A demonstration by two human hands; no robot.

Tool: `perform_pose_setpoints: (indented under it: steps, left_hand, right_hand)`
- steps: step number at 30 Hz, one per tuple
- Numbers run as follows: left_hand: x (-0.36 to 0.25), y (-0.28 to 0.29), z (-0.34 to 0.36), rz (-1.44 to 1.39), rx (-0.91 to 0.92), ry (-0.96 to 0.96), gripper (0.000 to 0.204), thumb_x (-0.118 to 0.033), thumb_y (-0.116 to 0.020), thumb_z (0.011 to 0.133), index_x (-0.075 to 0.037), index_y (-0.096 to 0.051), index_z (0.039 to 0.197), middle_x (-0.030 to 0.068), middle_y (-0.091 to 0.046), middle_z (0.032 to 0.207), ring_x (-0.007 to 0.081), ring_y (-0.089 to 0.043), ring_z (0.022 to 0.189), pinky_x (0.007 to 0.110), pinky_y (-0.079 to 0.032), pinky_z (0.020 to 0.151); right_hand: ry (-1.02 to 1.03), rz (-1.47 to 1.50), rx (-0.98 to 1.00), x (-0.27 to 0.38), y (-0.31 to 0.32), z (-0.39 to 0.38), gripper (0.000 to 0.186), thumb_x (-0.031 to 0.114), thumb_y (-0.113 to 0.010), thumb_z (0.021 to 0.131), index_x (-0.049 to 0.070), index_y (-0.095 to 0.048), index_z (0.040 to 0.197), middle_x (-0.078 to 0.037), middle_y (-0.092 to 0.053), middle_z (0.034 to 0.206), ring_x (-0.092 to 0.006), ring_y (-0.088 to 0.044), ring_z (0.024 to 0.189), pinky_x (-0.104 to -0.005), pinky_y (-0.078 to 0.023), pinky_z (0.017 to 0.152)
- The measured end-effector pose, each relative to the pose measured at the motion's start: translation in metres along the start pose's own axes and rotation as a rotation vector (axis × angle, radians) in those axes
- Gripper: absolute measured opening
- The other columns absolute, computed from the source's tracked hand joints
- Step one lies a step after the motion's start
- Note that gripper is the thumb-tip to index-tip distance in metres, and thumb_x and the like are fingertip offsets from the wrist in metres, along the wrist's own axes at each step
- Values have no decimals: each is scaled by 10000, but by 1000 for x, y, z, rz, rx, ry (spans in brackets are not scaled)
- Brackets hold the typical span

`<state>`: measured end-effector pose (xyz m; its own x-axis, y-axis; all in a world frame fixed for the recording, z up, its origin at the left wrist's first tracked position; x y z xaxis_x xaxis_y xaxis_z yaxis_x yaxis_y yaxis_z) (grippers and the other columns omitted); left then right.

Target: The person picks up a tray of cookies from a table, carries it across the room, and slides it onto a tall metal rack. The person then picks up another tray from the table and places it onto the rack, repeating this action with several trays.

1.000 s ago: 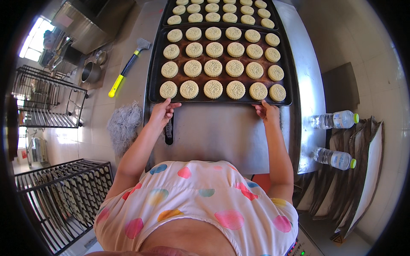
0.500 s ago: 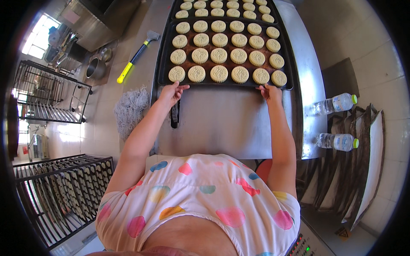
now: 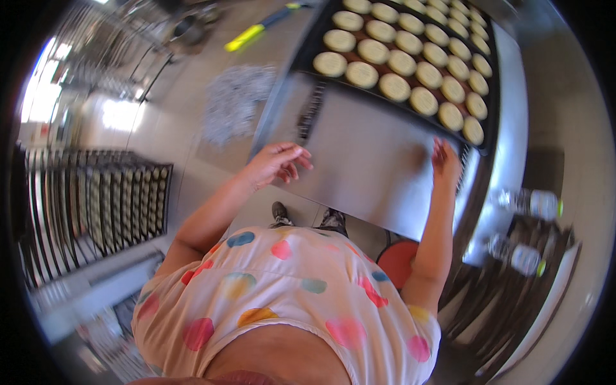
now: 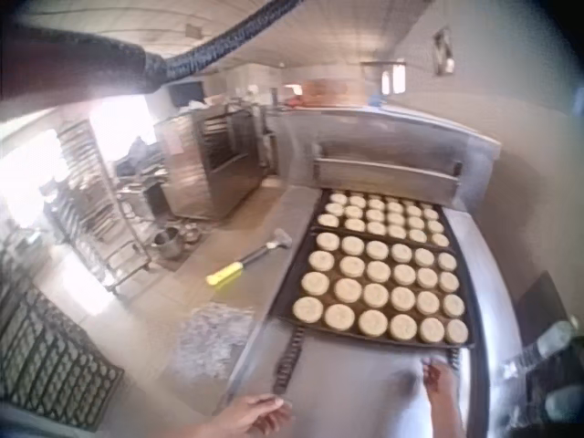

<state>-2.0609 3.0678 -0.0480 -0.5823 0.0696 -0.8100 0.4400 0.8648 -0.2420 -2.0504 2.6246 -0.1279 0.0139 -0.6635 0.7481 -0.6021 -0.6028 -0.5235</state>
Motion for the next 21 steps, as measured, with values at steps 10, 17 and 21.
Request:
perform_pose_setpoints:
  steps: [10, 17, 21]
  left_hand:
    - [98, 137, -192, -169, -266, -339, 325, -338, -509, 911, -47, -583, 1037, 68, -654, 897, 122, -584, 605, 245, -483, 547]
    - [224, 245, -387, -413, -828, -350, 329, -329, -505, 910, -35, -580, 1037, 87, -640, 935, 123, -573, 684, 257, -492, 612]
    - [276, 266, -473, -571, -1116, -362, 319, -309, -502, 914, -27, -570, 1047, 90, -638, 928, 117, -570, 677, 249, -490, 603]
  right_hand:
    - [-153, -376, 406, -177, -184, -207, 214, 166, -587, 863, 48, -574, 1040, -63, -639, 900, -97, -570, 669, -208, -443, 537]
    - [-388, -512, 973, -366, -383, -351, 167, 102, -538, 885, 26, -555, 1033, -109, -642, 893, -132, -581, 675, -235, -459, 552]
    - [-530, -640, 1221, -445, -463, -440, 176, 117, -516, 894, 22, -550, 1038, -107, -641, 905, -125, -585, 712, -236, -465, 600]
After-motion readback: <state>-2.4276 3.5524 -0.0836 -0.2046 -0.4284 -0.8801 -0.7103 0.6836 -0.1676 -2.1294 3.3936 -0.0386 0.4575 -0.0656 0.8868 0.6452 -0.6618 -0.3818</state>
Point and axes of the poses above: each hand's wrist, its own z-axis towards the middle knuckle, its own y-axis out of the back of the hand, x = y × z, the point moved 3 cm from there along z, towards the middle knuckle
